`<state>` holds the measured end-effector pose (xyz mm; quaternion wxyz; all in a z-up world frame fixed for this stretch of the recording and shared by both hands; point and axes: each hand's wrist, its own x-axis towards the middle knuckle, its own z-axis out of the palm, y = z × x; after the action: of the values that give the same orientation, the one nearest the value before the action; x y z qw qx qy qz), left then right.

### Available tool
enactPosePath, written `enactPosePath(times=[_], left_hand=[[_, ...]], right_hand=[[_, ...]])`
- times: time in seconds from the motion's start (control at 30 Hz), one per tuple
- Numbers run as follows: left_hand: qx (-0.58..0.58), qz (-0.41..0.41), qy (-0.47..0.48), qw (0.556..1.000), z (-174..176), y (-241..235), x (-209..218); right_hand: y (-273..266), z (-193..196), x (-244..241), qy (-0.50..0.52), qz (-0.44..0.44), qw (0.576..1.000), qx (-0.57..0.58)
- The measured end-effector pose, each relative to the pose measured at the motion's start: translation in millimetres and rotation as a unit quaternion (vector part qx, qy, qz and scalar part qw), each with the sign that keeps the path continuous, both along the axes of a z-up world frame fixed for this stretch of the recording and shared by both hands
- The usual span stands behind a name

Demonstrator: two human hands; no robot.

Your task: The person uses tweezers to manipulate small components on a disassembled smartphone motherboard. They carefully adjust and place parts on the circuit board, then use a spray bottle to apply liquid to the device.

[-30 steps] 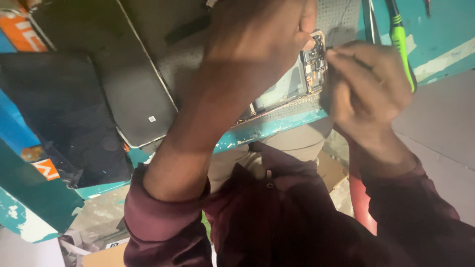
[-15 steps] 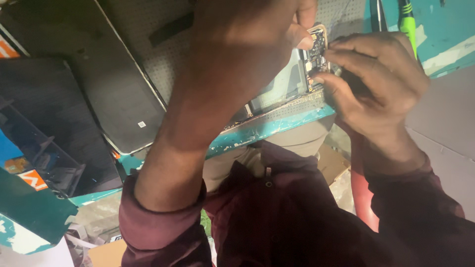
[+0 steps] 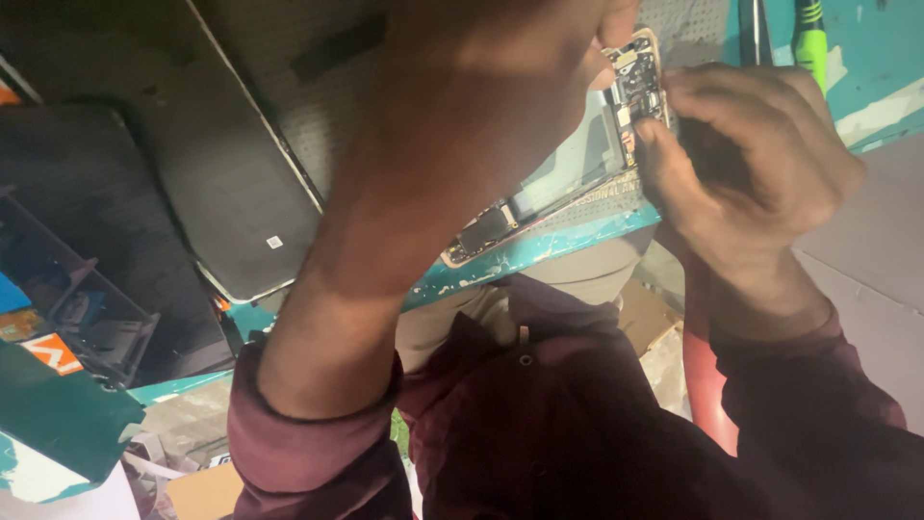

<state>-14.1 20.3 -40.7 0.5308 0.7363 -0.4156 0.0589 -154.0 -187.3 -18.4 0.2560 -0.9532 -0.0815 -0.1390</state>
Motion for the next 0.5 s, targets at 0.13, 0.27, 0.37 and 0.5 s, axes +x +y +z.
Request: enactPosePath(times=[0.13, 0.27, 0.37, 0.5], left_hand=[[0.001, -0.008, 0.025, 1.000, 1.4, 1.5, -2.6], [0.010, -0.007, 0.008, 1.000, 2.5, 0.4, 0.6], [0.009, -0.012, 0.019, 1.000, 2.3, -1.1, 1.3], [0.001, -0.025, 0.032, 0.999, 1.4, -1.2, 3.0]], right_hand=[[-0.8, -0.9, -1.3, 0.009, -0.013, 0.999, 0.029], [0.1, -1.9, -0.2, 0.019, -0.025, 0.998, 0.054], [1.6, -2.7, -0.8, 0.024, -0.031, 0.997, 0.071], [1.7, -4.2, -0.5, 0.021, -0.029, 0.996, 0.085]])
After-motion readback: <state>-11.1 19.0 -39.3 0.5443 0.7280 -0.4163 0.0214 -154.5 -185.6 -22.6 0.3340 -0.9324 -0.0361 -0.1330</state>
